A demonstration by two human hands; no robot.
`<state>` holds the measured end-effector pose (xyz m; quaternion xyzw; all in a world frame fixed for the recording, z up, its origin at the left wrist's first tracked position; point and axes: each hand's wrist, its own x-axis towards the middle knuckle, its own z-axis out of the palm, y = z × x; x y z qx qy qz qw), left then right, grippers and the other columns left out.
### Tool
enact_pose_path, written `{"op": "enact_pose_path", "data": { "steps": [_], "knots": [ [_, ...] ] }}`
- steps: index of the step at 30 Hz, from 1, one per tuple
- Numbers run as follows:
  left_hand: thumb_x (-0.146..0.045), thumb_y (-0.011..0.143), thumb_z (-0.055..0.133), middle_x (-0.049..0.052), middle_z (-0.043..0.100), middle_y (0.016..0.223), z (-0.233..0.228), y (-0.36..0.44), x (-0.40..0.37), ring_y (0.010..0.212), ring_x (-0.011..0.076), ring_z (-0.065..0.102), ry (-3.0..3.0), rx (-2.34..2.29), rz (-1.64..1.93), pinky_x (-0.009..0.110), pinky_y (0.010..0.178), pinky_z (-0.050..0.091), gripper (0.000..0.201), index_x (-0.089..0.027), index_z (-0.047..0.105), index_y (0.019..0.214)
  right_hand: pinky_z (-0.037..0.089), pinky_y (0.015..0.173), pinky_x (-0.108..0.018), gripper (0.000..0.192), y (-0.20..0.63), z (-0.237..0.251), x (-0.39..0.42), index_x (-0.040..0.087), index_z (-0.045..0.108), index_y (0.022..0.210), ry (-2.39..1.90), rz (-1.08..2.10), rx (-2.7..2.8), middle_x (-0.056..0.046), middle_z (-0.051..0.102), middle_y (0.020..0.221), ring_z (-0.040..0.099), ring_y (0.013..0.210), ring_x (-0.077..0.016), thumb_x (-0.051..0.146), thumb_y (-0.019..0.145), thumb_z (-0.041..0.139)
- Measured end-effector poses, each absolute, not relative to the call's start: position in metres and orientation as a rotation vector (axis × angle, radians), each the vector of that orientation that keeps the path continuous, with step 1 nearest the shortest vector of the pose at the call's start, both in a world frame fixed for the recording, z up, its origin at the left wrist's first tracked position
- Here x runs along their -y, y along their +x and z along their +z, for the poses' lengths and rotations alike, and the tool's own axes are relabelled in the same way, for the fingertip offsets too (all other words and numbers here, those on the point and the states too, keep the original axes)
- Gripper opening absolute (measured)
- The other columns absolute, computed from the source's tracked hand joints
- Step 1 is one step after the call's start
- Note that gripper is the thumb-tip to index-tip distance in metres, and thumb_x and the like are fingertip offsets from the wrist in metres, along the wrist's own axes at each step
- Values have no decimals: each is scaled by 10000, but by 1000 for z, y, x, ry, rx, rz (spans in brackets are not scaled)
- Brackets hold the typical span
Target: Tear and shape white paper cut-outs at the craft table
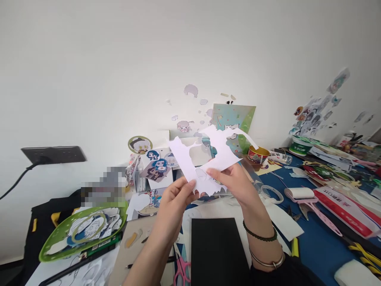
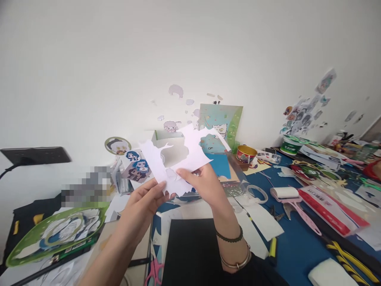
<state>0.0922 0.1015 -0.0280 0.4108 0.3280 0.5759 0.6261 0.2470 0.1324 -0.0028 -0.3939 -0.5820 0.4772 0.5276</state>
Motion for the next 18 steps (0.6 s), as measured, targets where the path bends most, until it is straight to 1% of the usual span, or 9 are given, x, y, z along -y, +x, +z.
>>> {"op": "enact_pose_path", "data": {
  "steps": [2,4,8,13,18],
  "knots": [
    [-304,799,672,10,686,876,-26,90,-101,711,90,557,945,-733,1323,225,750,522,180,-216,739,941,505,679,-305,381,248,-4,-133,199,646,1016,-999,1122,1428,-60,709,960,640,862,-216,400,706,738],
    [-302,806,668,3,686,867,-26,88,-100,698,81,545,956,-727,1326,210,739,510,192,-228,737,970,506,691,-314,400,250,-4,-134,208,638,1042,-1019,1104,1461,-61,706,978,638,883,-226,405,708,738],
    [-318,785,695,9,701,834,-27,89,-100,711,91,560,981,-743,1331,190,689,486,235,-226,731,998,507,688,-315,357,250,-3,-131,220,640,1016,-1017,1088,1518,-57,705,989,641,873,-222,399,721,729],
    [-337,760,717,26,707,757,-29,89,-100,690,114,581,973,-807,1319,215,666,479,255,-189,737,966,508,679,-316,326,248,0,-125,216,644,1006,-1079,1022,1583,-58,703,977,642,866,-225,369,729,722],
    [-341,758,717,36,716,774,-29,88,-101,667,115,568,984,-819,1315,225,652,471,263,-184,735,968,510,661,-305,327,251,5,-120,210,634,1051,-1071,1077,1617,-52,700,917,642,851,-220,383,776,676]
  ]
}}
